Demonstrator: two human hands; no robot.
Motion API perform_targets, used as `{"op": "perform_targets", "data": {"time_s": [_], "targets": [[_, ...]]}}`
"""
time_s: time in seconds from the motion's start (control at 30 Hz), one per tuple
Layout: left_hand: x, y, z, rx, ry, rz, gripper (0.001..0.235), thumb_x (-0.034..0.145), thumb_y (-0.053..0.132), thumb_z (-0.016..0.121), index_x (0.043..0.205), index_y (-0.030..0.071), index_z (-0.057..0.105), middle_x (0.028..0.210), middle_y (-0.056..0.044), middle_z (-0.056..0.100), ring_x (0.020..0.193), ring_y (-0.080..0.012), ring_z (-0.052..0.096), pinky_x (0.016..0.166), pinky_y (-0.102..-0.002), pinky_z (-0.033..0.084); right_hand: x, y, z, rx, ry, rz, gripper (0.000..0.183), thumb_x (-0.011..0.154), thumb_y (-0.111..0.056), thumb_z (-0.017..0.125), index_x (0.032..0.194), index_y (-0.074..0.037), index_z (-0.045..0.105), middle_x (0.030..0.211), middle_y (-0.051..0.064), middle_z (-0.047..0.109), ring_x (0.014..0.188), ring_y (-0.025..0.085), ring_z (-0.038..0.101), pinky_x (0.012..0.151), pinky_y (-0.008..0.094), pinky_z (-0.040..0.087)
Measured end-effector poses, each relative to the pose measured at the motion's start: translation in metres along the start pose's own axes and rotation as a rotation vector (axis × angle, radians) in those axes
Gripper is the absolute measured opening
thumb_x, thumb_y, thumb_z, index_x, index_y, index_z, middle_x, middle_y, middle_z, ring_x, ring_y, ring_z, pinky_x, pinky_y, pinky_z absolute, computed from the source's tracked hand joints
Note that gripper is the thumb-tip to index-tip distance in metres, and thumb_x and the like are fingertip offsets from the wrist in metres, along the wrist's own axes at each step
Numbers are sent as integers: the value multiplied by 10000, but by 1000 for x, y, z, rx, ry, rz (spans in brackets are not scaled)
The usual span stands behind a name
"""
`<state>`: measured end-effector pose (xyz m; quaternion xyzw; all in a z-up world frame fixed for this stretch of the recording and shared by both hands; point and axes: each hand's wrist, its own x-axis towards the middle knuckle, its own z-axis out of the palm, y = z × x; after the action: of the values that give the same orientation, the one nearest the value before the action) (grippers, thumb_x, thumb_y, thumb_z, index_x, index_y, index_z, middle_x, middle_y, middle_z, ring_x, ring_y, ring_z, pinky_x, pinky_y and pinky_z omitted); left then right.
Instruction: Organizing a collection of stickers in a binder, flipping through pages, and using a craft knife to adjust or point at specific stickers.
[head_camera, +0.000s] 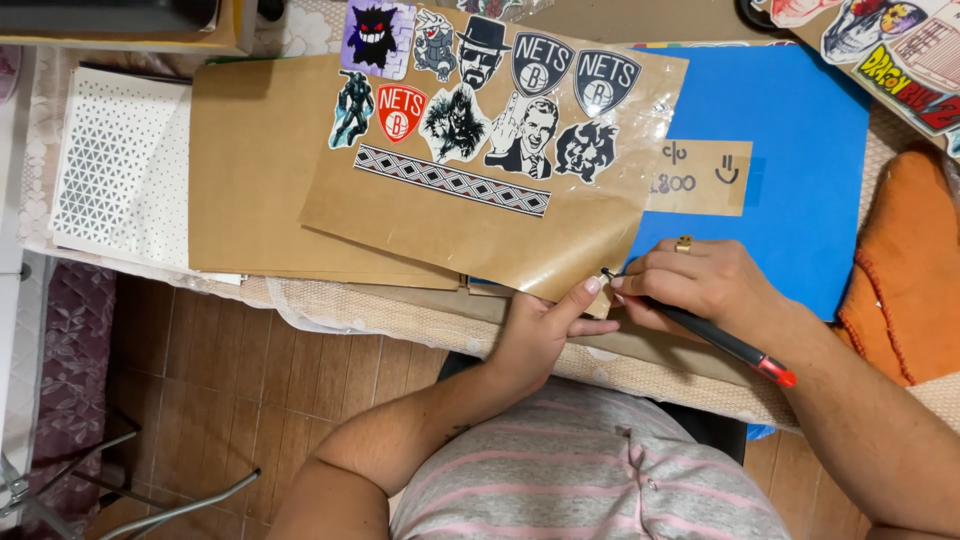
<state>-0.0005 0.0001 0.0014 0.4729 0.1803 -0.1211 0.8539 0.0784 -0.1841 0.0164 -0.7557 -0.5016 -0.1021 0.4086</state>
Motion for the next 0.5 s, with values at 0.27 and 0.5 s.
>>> {"op": "perform_targets", "data": {"time_s": [0.27,0.5], "targets": [[-8,9,1,69,-45,-18,438,976,167,619,1342,-60,541,1208,-231,678,1068,-343,696,814,-448,631,-25,10,-6,277,283,363,90,915,-140,714,887,-62,679,819,76,687,646,196,667,586,269,541],[-48,76,-24,330,-8,422,259,944,132,668,1130,-47,684,1060,-141,751,809,-257,774,785,-360,669,-13,46,-43,592,368,1239,700,1030,-740,346,699,-125,405,539,75,347,432,153,261,404,280,177]]}}
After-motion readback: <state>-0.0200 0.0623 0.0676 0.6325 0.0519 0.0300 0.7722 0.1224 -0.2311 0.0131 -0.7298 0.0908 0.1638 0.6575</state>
